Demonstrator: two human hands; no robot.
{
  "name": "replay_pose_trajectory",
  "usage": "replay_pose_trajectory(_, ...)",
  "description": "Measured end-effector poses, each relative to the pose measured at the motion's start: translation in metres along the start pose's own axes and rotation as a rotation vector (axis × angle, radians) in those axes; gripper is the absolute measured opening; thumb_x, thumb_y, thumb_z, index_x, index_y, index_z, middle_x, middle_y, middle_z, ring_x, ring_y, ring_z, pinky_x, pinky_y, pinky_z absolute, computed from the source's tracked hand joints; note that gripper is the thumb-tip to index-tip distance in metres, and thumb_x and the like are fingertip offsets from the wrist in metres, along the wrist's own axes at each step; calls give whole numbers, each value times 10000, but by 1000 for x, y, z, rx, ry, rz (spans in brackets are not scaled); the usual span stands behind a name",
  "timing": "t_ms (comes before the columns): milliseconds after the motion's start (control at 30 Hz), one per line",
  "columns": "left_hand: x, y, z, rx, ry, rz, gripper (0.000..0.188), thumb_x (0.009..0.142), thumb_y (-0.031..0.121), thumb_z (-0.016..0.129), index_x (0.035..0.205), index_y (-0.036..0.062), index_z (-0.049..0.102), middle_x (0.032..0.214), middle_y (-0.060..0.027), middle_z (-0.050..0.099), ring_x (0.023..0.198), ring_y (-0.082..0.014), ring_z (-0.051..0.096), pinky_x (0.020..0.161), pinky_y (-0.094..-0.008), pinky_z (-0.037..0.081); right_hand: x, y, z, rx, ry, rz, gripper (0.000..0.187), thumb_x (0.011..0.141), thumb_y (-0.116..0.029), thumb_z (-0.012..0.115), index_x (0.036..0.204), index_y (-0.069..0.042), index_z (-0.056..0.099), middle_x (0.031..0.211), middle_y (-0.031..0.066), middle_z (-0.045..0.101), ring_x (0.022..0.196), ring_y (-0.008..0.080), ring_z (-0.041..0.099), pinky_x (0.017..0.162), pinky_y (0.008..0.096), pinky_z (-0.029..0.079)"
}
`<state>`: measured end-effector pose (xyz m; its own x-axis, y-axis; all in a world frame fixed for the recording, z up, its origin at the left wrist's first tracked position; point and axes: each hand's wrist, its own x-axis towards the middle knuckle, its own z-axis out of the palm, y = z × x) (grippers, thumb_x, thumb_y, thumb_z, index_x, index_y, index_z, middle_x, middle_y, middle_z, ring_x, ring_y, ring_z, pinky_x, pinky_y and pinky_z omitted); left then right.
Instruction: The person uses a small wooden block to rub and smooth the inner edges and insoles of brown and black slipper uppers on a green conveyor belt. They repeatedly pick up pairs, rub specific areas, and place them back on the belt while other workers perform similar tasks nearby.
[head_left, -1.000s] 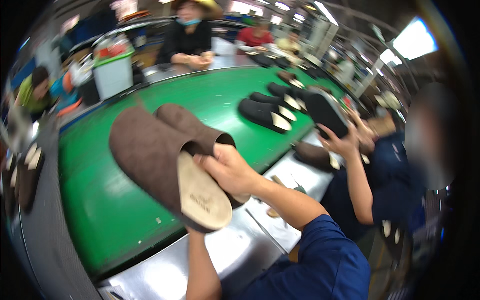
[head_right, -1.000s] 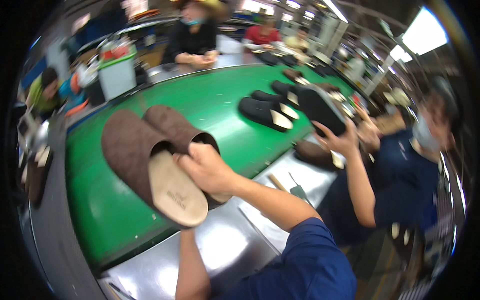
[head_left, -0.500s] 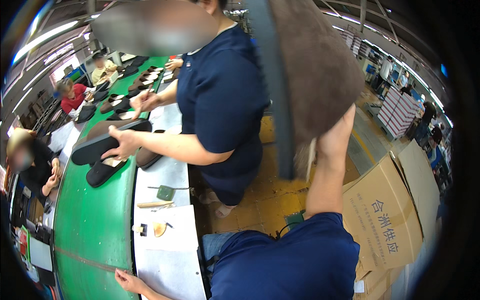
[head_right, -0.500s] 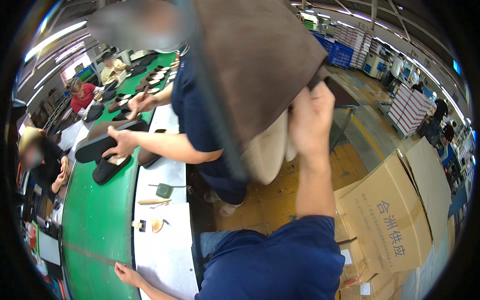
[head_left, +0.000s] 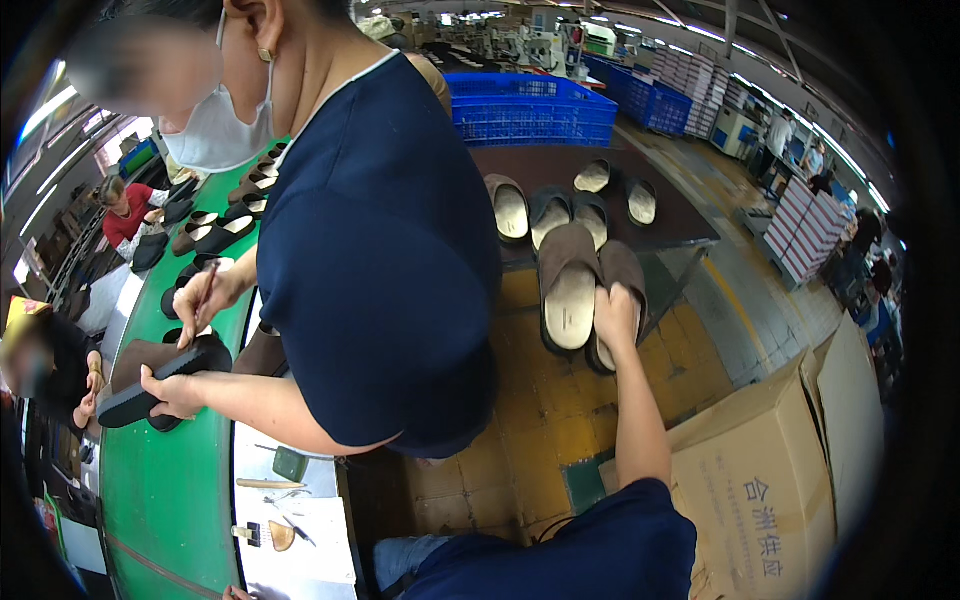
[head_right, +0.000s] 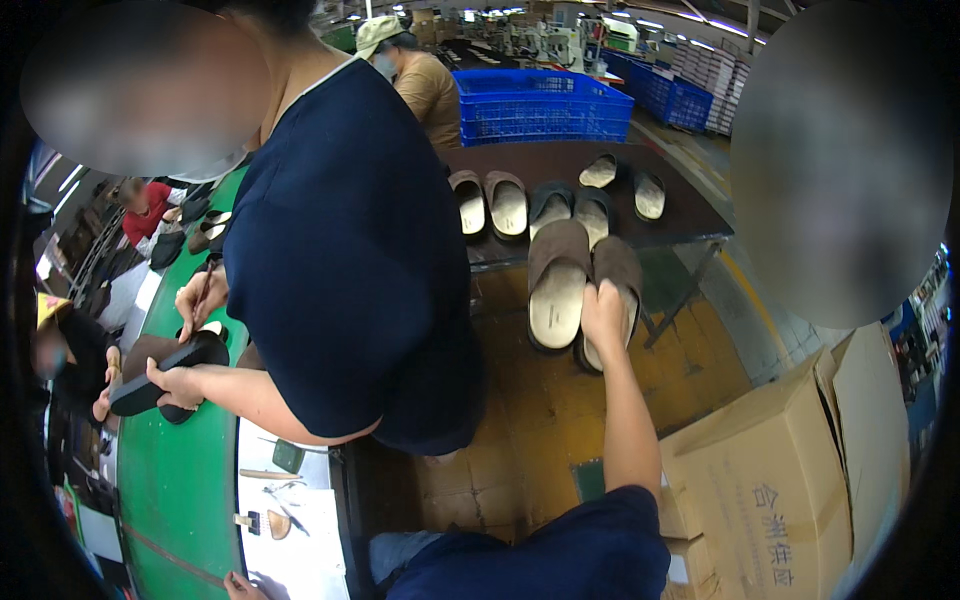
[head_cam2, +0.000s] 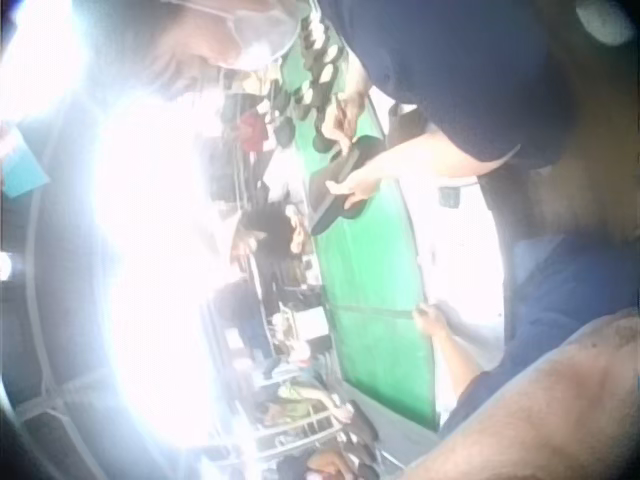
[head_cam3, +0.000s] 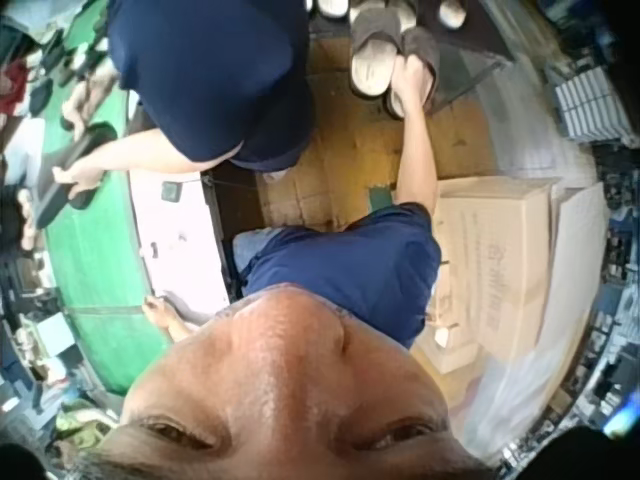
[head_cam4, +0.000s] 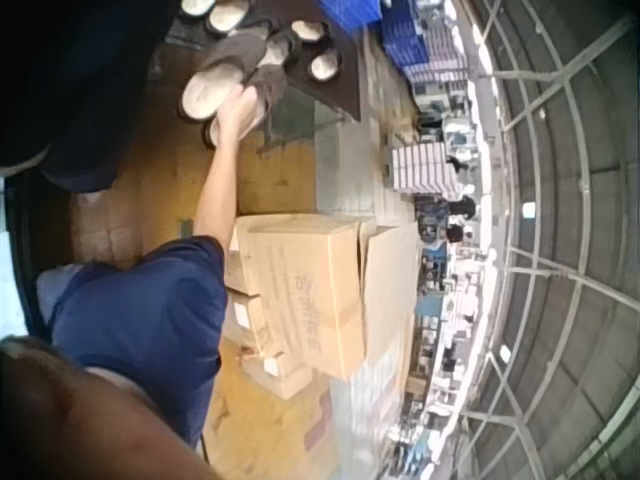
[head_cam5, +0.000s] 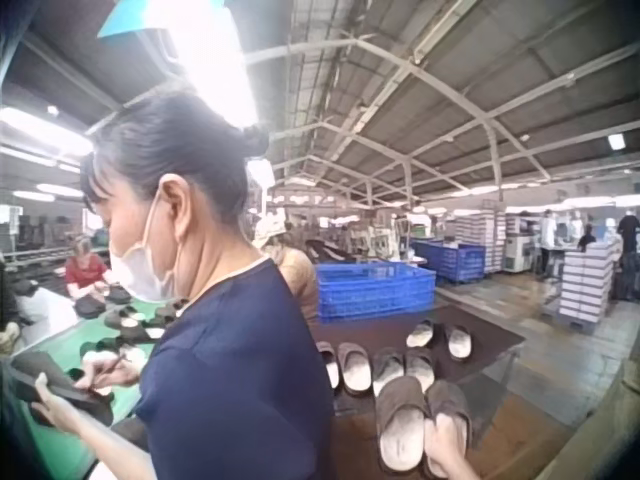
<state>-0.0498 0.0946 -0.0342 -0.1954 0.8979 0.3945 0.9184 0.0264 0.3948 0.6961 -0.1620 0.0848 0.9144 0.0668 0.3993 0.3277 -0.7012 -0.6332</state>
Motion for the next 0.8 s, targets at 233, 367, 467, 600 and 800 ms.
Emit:
replay_pose_trajectory(233,-2,4,32,9,123,169,324,943,289,615,1085,7,691,876,-201,686,769,-343,651,693,-420,524,264,-115,-2,79,167,-226,459,879,-467,657,944,-13,637,1006,222,686,922,408,656,775,490,502)
replay_pose_trajectory(367,-16,-45,27,-182,174,-28,201,921,163,616,1023,1,677,838,-152,680,698,-254,616,657,-363,497,160,-251,-25,948,172,-351,295,1002,-242,545,1180,-30,647,931,82,686,741,153,636,672,297,518)
replay_pose_trajectory(467,-5,-19,35,-192,252,25,198,890,149,645,1030,15,683,880,-157,690,736,-275,660,692,-361,518,90,-226,-74,1119,109,-752,408,987,-167,533,1350,16,543,933,70,620,800,87,567,685,183,457)
replay_pose_trajectory(600,4,8,39,-231,269,-4,139,865,149,682,934,30,702,847,-123,697,694,-240,669,660,-352,529,-40,-218,-118,717,861,-1547,288,1017,-194,452,1209,17,482,821,105,587,630,182,582,532,279,499)
replay_pose_trajectory(800,-7,-6,29,-362,331,-146,141,882,164,667,915,32,704,809,-116,692,674,-241,663,633,-352,525,-216,-298,-43,1681,72,-1383,415,985,-314,358,992,76,503,577,35,435,459,132,348,442,273,271)
